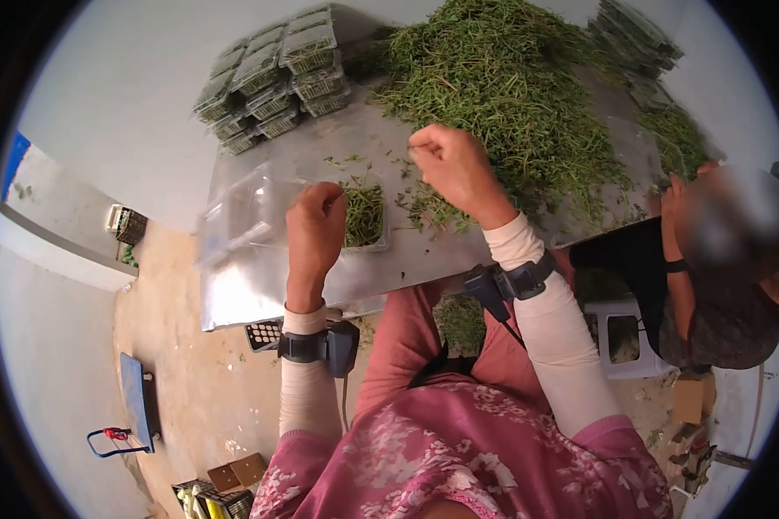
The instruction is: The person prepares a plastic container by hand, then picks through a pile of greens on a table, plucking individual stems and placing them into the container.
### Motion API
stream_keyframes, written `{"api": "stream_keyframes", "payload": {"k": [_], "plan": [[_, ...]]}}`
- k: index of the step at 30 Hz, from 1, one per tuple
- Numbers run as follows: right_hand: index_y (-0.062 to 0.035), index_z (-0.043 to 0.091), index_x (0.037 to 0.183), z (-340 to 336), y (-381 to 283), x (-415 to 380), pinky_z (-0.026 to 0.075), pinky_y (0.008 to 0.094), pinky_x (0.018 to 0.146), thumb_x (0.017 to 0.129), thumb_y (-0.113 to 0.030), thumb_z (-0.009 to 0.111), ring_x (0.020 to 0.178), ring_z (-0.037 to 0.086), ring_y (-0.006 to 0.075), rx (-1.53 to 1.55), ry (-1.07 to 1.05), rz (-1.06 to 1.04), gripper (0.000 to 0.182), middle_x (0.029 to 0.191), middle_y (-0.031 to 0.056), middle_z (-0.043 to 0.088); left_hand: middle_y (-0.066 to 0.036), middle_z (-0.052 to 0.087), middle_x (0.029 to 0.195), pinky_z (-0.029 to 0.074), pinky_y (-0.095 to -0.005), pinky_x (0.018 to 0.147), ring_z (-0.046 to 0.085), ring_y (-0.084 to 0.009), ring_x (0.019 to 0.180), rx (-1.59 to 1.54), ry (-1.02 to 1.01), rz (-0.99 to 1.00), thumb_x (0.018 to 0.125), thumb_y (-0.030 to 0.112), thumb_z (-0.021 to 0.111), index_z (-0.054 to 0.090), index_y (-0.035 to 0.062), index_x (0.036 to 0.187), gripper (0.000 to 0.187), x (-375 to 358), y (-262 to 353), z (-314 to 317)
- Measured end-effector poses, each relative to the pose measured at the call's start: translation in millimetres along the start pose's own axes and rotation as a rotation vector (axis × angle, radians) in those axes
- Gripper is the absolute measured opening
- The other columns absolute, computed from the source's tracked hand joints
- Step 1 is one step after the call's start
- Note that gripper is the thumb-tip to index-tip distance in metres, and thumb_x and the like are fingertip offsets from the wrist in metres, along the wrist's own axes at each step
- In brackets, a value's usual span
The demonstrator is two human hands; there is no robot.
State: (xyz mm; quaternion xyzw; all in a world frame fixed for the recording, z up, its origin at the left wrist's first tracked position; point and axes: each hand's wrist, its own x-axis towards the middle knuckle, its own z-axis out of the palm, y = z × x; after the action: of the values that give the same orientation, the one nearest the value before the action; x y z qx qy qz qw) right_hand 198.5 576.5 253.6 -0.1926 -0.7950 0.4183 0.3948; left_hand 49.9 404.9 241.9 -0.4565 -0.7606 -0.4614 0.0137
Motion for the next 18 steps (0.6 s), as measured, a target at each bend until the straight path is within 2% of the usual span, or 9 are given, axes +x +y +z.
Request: {"api": "stream_keyframes", "payload": {"k": [3, 5, 7, 10, 11, 13, 14, 15, 18], "plan": [[0.0021, 0.065, 0.094, -19.5, 3.3, 4.9, 0.047, 0.0239, 0.054, 0.086, -0.009, 0.061, 0.057, 0.059, 0.0078, 0.002, 0.097, 0.046, 0.014, 0.071, 0.0031, 0.064, -0.019, 0.063, 0.077, 0.050, -0.0370, 0.068, 0.062, -0.0330, 0.072, 0.087, -0.178, 0.070, 0.075, 0.005, 0.066, 0.064, 0.0000, 0.085, 0.011, 7.9, 1.4, 14.4], [0.0006, 0.066, 0.087, -25.5, 4.9, 6.7, 0.048, 0.0272, 0.057, 0.083, -0.007, 0.063, 0.059, 0.062, 0.0130, 0.000, 0.161, 0.060, 0.010, 0.070, 0.0076, 0.066, -0.020, 0.062, 0.079, 0.049, -0.0406, 0.069, 0.061, -0.0371, 0.074, 0.155, -0.359, 0.123, 0.073, 0.005, 0.065, 0.063, 0.0001, 0.082, 0.010, 12.2, -18.4, 27.2], [-0.0010, 0.067, 0.084, -26.6, 5.1, 6.3, 0.050, 0.0316, 0.059, 0.081, -0.008, 0.063, 0.062, 0.065, 0.0214, 0.001, 0.177, 0.062, 0.009, 0.071, 0.0126, 0.067, -0.021, 0.062, 0.080, 0.049, -0.0427, 0.069, 0.061, -0.0390, 0.077, 0.178, -0.386, 0.127, 0.071, 0.004, 0.064, 0.061, 0.0001, 0.079, 0.010, 16.4, -28.7, 35.3], [-0.0009, 0.066, 0.088, -15.6, 1.7, -1.3, 0.048, 0.0292, 0.058, 0.084, -0.010, 0.061, 0.059, 0.061, 0.0136, -0.158, 0.079, -0.082, 0.011, 0.071, 0.0088, 0.065, -0.020, 0.064, 0.080, 0.049, -0.0408, 0.068, 0.062, -0.0373, 0.075, 0.238, -0.420, 0.114, 0.073, 0.005, 0.062, 0.060, -0.0007, 0.081, 0.011, 19.1, -35.2, 39.8], [-0.0015, 0.066, 0.085, -6.8, 3.2, -4.8, 0.049, 0.0327, 0.061, 0.082, -0.010, 0.060, 0.064, 0.064, 0.0225, -0.159, -0.017, -0.043, 0.011, 0.073, 0.0140, 0.065, -0.020, 0.065, 0.080, 0.049, -0.0393, 0.067, 0.063, -0.0360, 0.074, 0.263, -0.431, 0.115, 0.074, 0.006, 0.061, 0.060, -0.0011, 0.083, 0.012, 21.1, -34.8, 40.2], [-0.0011, 0.061, 0.080, 14.3, 10.4, -17.1, 0.049, 0.0426, 0.063, 0.081, -0.009, 0.057, 0.073, 0.062, 0.0374, -0.212, -0.118, -0.242, 0.009, 0.076, 0.0178, 0.062, -0.020, 0.065, 0.082, 0.050, -0.0396, 0.069, 0.064, -0.0359, 0.077, 0.246, -0.443, 0.115, 0.074, 0.006, 0.061, 0.060, -0.0006, 0.085, 0.013, 22.1, -36.2, 37.1], [-0.0018, 0.060, 0.078, 28.7, 11.3, -24.6, 0.048, 0.0461, 0.065, 0.080, -0.009, 0.057, 0.075, 0.061, 0.0373, -0.274, -0.185, -0.259, 0.008, 0.076, 0.0178, 0.061, -0.020, 0.065, 0.083, 0.050, -0.0398, 0.070, 0.064, -0.0359, 0.078, 0.235, -0.452, 0.118, 0.074, 0.006, 0.061, 0.061, -0.0004, 0.087, 0.014, 20.5, -33.9, 37.3], [-0.0022, 0.060, 0.077, 32.9, -5.9, -30.7, 0.048, 0.0459, 0.067, 0.080, -0.010, 0.058, 0.077, 0.061, 0.0373, -0.213, -0.244, -0.205, 0.008, 0.079, 0.0180, 0.061, -0.021, 0.062, 0.078, 0.048, -0.0435, 0.069, 0.060, -0.0395, 0.078, 0.161, -0.427, 0.058, 0.071, 0.003, 0.062, 0.058, -0.0001, 0.080, 0.010, 18.0, -26.0, 38.5], [-0.0019, 0.057, 0.079, 48.7, -21.2, -45.5, 0.051, 0.0447, 0.065, 0.080, -0.008, 0.058, 0.076, 0.064, 0.0362, -0.213, -0.342, -0.256, 0.006, 0.082, 0.0164, 0.063, -0.019, 0.062, 0.082, 0.048, -0.0412, 0.068, 0.060, -0.0375, 0.079, 0.048, -0.444, 0.151, 0.067, 0.006, 0.067, 0.058, 0.0012, 0.083, 0.019, 16.4, -31.9, 34.5]]}}
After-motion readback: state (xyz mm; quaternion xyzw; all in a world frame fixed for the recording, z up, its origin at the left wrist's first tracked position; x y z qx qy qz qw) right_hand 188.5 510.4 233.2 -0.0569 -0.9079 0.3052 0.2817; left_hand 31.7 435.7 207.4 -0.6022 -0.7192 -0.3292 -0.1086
